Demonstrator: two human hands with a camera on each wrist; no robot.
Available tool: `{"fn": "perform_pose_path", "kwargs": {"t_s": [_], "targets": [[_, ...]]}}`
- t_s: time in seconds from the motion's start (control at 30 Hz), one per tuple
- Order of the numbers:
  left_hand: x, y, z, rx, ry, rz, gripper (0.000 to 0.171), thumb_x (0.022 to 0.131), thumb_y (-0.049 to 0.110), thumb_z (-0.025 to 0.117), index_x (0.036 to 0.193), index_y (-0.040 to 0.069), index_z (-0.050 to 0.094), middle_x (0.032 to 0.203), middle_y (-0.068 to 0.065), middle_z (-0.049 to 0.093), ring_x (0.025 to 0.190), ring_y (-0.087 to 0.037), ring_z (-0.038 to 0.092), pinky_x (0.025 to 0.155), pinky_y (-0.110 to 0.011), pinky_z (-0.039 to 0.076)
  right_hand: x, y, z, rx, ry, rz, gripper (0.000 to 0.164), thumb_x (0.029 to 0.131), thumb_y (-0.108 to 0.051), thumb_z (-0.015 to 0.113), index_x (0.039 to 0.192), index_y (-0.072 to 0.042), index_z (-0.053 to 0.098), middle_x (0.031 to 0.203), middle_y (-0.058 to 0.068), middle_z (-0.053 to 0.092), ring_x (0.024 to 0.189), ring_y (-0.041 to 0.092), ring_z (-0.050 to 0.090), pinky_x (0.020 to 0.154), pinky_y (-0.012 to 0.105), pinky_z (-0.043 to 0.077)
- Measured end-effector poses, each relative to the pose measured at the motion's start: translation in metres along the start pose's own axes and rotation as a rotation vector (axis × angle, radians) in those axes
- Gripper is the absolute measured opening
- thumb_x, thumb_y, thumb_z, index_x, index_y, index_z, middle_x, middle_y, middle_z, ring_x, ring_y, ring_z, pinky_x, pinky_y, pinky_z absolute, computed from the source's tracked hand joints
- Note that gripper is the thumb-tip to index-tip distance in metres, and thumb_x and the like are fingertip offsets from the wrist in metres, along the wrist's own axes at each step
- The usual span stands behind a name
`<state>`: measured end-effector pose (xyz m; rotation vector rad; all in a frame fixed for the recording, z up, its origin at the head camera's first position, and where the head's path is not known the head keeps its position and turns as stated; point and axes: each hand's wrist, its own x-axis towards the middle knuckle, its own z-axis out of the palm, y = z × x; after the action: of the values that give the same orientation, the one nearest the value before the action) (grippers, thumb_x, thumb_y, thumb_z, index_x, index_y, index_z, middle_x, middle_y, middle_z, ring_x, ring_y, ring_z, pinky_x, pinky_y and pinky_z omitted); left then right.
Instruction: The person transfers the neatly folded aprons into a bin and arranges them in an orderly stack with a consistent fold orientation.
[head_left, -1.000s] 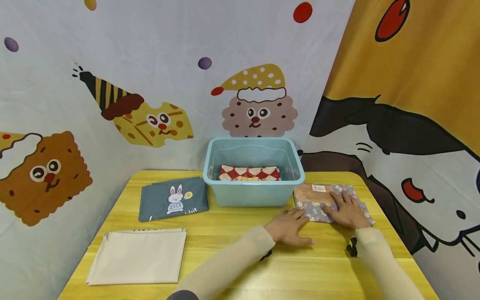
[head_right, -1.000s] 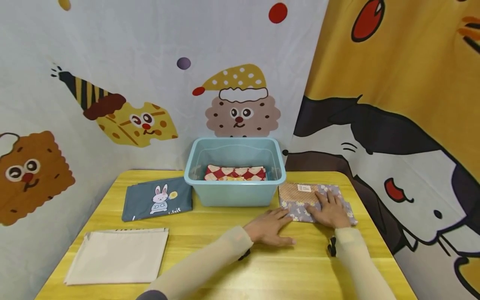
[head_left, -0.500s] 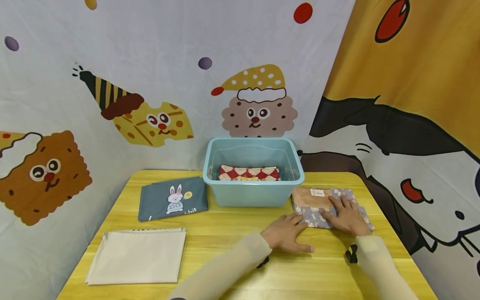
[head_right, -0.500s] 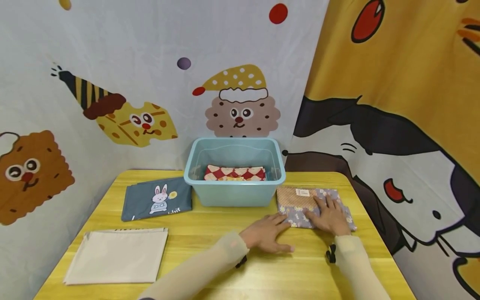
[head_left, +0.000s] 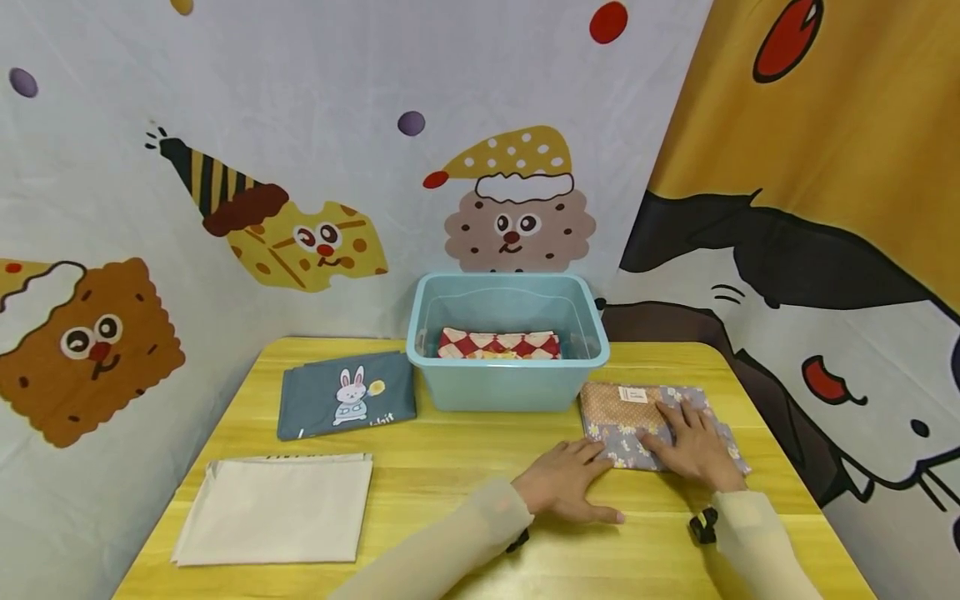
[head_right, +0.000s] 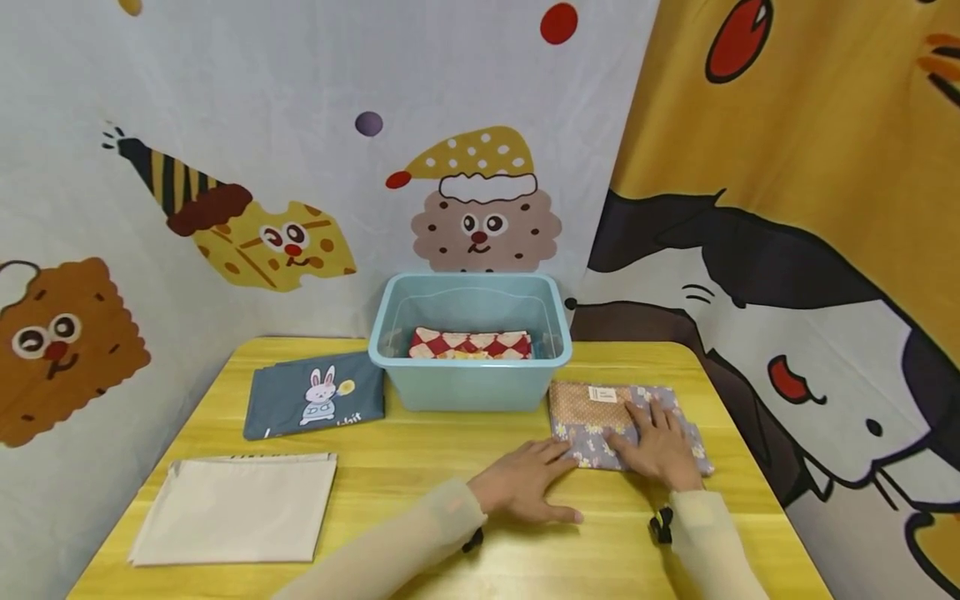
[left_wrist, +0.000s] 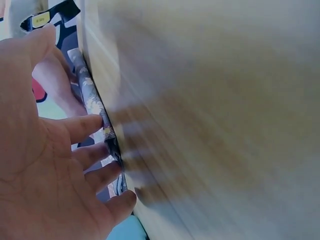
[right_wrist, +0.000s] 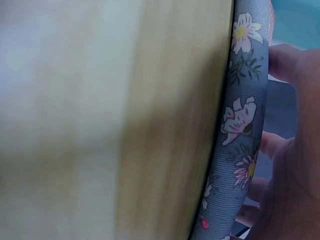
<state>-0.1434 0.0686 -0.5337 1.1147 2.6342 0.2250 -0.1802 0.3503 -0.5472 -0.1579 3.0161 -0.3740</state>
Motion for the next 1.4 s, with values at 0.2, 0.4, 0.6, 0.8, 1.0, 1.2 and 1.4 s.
{"fn": "perform_pose_path", "kwargs": {"t_s": [0.2,0.4,0.6,0.8,1.0,1.2,1.4], "targets": [[-0.008,0.001,-0.002,-0.031,-0.021,0.015,0.086,0.091,0.085,0.038,0.161,0.037,0.030,0.172,0.009,0.018,0.160,-0.015,0.017,0.129,-0.040,0.022,-0.010,-0.006,0.000,0.010,0.007,-0.007,0.090,0.098,-0.067,0.051,0.159,-0.003,0.034,0.160,0.042,0.019,0.143,0.069,0.015,0.107,0.086,0.020],[-0.017,-0.001,-0.005,-0.052,-0.052,0.030,0.083,0.091,0.084,0.037,0.161,0.040,0.029,0.172,0.012,0.017,0.160,-0.013,0.016,0.130,-0.041,0.020,-0.019,-0.013,-0.001,-0.001,0.003,-0.003,0.091,0.098,-0.068,0.050,0.158,-0.003,0.034,0.160,0.042,0.020,0.143,0.069,0.015,0.106,0.086,0.021],[-0.025,0.000,-0.007,-0.077,-0.066,0.037,0.082,0.092,0.084,0.038,0.161,0.040,0.029,0.172,0.013,0.016,0.160,-0.012,0.016,0.130,-0.041,0.019,-0.028,-0.017,0.001,0.005,0.011,0.001,0.090,0.098,-0.068,0.049,0.159,-0.003,0.034,0.160,0.042,0.019,0.143,0.069,0.015,0.106,0.086,0.021],[-0.032,0.004,-0.008,-0.075,-0.082,0.041,0.081,0.092,0.083,0.040,0.160,0.040,0.030,0.171,0.013,0.017,0.159,-0.012,0.017,0.130,-0.040,0.020,-0.037,-0.020,0.003,0.003,0.005,0.016,0.089,0.098,-0.068,0.050,0.159,-0.004,0.035,0.160,0.041,0.021,0.141,0.069,0.018,0.105,0.086,0.023],[-0.042,0.004,-0.006,-0.080,-0.080,0.071,0.080,0.093,0.082,0.040,0.160,0.040,0.031,0.171,0.012,0.019,0.159,-0.013,0.019,0.130,-0.042,0.021,-0.046,-0.026,0.005,0.008,-0.011,0.028,0.091,0.097,-0.070,0.050,0.158,-0.005,0.035,0.160,0.041,0.020,0.141,0.070,0.018,0.103,0.087,0.024],[-0.052,0.001,-0.003,-0.089,-0.065,0.090,0.079,0.094,0.080,0.040,0.160,0.039,0.031,0.171,0.012,0.019,0.159,-0.012,0.020,0.130,-0.043,0.022,-0.050,-0.033,0.009,-0.003,0.000,0.027,0.093,0.095,-0.073,0.049,0.158,-0.005,0.036,0.160,0.041,0.021,0.142,0.069,0.019,0.101,0.087,0.025],[-0.064,-0.003,0.000,-0.119,-0.061,0.094,0.078,0.094,0.080,0.040,0.160,0.039,0.032,0.171,0.012,0.018,0.158,-0.012,0.021,0.130,-0.045,0.022,-0.053,-0.043,0.013,-0.016,0.010,0.031,0.093,0.095,-0.074,0.049,0.158,-0.007,0.037,0.160,0.040,0.022,0.141,0.070,0.020,0.100,0.088,0.026]]}}
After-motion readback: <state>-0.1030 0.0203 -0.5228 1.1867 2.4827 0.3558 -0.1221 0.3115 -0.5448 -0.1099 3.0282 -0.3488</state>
